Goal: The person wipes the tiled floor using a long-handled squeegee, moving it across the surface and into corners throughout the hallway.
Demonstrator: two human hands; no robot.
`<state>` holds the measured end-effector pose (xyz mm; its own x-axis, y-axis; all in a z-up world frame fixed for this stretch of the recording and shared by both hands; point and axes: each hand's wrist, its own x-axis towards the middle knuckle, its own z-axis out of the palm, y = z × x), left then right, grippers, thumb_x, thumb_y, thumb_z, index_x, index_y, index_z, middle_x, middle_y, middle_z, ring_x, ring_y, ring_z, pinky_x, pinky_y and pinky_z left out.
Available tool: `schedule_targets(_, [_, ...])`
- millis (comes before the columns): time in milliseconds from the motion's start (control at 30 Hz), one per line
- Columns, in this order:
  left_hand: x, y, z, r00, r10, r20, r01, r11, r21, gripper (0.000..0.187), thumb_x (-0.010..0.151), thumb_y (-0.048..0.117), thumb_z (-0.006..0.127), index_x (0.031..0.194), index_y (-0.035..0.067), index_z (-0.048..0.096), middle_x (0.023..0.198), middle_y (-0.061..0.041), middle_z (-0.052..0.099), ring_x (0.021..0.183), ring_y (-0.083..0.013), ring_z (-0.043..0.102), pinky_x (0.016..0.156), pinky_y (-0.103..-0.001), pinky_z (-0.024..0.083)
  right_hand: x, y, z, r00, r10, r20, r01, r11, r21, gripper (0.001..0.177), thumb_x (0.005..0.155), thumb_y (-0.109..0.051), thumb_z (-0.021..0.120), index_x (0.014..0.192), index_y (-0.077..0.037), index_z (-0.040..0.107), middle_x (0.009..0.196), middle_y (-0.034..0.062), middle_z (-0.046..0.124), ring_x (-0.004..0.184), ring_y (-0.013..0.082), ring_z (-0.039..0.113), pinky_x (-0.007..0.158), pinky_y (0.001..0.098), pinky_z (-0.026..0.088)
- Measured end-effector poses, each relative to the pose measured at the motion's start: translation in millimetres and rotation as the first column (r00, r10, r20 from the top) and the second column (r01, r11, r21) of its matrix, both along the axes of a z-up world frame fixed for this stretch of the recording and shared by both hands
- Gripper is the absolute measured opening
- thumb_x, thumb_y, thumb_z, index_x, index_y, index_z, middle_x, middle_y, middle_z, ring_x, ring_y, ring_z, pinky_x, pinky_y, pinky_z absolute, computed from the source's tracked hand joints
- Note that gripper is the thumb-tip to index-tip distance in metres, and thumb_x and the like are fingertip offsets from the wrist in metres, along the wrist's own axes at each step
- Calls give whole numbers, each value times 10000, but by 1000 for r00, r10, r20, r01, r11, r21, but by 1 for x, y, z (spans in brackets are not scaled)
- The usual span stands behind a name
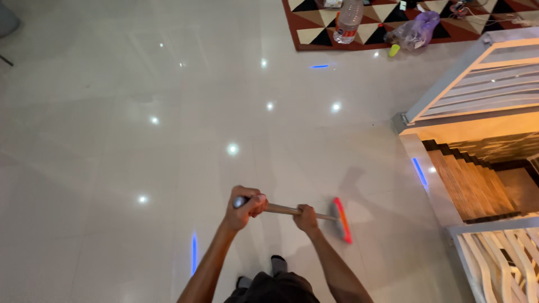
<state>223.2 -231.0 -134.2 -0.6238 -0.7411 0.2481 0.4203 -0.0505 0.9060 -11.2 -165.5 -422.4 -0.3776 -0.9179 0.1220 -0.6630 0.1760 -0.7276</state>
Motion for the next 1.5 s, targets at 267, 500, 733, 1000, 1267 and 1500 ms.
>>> schedule_targets(267, [43,-13,114,955,202,219,-151,962,-230,466,921,30,574,490,49,399,432,-11,401,410,-93,343,408,-291,264,81,-68,36,967,185,174,-189,982,6,148,776,-43,598,649,-22,525,581,226,528,529,318,459,534,454,435])
schedule_targets(500, [99,-59,102,997,83,5,-81,983,-164,459,919,23,551,507,65,355,446,-25,400,417,-118,368,461,-306,349,87,-97,34,977,209,42,-205,975,-89,127,773,-110,648,706,-6,618,638,253,611,630,449,584,562,483,471])
schedule_targets(733, [95,-93,-10,990,83,-111,-89,995,-48,449,946,39,560,518,59,426,466,-53,430,440,-167,434,579,-365,460,55,-105,23,999,38,29,-44,966,256,216,751,-170,702,879,1,737,796,233,722,767,402,731,698,458,572])
schedule_targets(1000, [137,-118,-15,991,122,-47,-123,992,-5,438,930,11,559,513,40,428,464,-45,412,441,-140,386,514,-341,383,120,-134,1,995,78,58,-88,974,206,174,755,-146,686,808,14,729,755,271,703,743,439,701,696,476,562])
schedule_targets(1267, [166,-127,98,970,181,165,-146,968,-203,474,907,20,579,520,66,308,460,10,331,443,-76,280,437,-280,217,204,-192,12,984,142,105,-152,984,93,154,791,-60,583,662,18,551,613,238,527,577,348,483,537,439,420])
schedule_targets(1500, [238,-147,122,981,185,61,-168,961,-221,443,920,3,548,531,52,343,478,-12,375,441,-91,325,433,-285,252,246,-218,56,962,261,82,-269,958,97,129,782,-69,577,693,22,594,641,260,582,580,358,513,561,455,444])
